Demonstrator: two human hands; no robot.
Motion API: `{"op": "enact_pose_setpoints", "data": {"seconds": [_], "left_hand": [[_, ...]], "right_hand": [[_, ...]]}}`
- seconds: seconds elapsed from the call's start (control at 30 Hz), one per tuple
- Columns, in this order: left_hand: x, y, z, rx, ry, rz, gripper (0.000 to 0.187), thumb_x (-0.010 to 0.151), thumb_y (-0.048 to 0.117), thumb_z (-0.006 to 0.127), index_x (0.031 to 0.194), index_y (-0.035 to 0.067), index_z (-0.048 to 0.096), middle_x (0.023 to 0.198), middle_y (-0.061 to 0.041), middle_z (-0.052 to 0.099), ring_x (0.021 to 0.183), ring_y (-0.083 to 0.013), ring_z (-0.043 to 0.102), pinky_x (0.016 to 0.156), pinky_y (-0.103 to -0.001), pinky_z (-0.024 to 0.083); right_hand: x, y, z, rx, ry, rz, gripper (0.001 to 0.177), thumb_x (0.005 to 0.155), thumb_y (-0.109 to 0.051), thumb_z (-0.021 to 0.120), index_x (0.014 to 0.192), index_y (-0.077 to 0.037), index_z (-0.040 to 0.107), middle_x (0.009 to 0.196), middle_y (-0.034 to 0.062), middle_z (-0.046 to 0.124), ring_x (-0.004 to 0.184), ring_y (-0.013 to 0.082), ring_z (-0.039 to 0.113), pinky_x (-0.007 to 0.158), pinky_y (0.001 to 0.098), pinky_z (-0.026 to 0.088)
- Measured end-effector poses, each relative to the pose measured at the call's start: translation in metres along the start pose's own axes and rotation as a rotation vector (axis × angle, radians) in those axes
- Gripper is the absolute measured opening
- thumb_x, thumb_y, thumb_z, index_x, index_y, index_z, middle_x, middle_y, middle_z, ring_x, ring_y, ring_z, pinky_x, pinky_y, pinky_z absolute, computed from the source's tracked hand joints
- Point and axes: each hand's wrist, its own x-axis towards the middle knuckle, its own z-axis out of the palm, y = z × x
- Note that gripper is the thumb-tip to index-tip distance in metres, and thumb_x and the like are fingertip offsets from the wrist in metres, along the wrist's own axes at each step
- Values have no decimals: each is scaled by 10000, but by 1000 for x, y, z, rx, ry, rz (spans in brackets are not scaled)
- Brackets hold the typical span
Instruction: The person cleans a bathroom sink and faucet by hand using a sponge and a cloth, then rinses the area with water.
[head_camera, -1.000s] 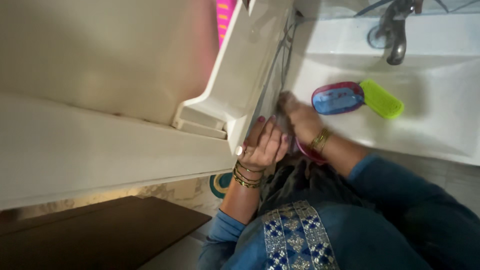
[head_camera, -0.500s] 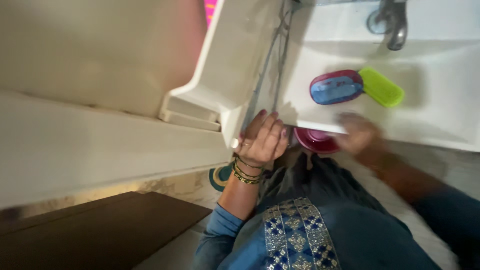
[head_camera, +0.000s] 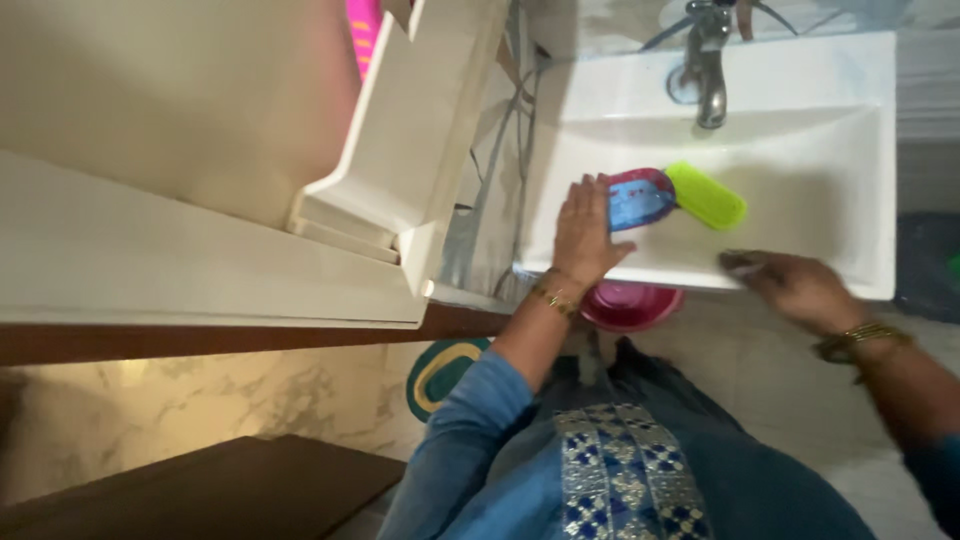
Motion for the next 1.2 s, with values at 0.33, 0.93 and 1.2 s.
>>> {"op": "enact_pose_setpoints", "data": {"seconds": [0.33, 0.93, 1.2], "left_hand": [[35, -15, 44, 42, -133, -71, 1007, 630, 234, 934, 1450, -8, 402, 1311, -172, 582, 1225, -358, 558, 1074, -415, 474], [153, -30, 25, 3, 373, -50, 1068, 564, 261, 958, 1441, -43, 431, 1431, -267, 515, 1371, -451, 440, 1138, -476, 372], [117, 18, 53, 61, 230, -52, 272, 910, 189, 690, 1160, 110, 615, 1228, -102, 631, 1216, -311, 565, 1006, -458, 477]], "right_hand": [[169, 0, 129, -279, 153, -115, 328, 947, -25, 517, 1209, -55, 713, 1104, 257, 719, 977, 374, 719, 894, 445, 578], [40, -21, 104, -104, 93, -132, 321, 1011, -251, 549, 1269, -142, 706, 1247, 98, 702, 1064, 280, 691, 944, 385, 559], [5, 39, 21, -412, 400, -536, 103, 978, -71, 718, 1055, -13, 683, 1122, 197, 697, 1100, 381, 687, 1050, 523, 549]]}}
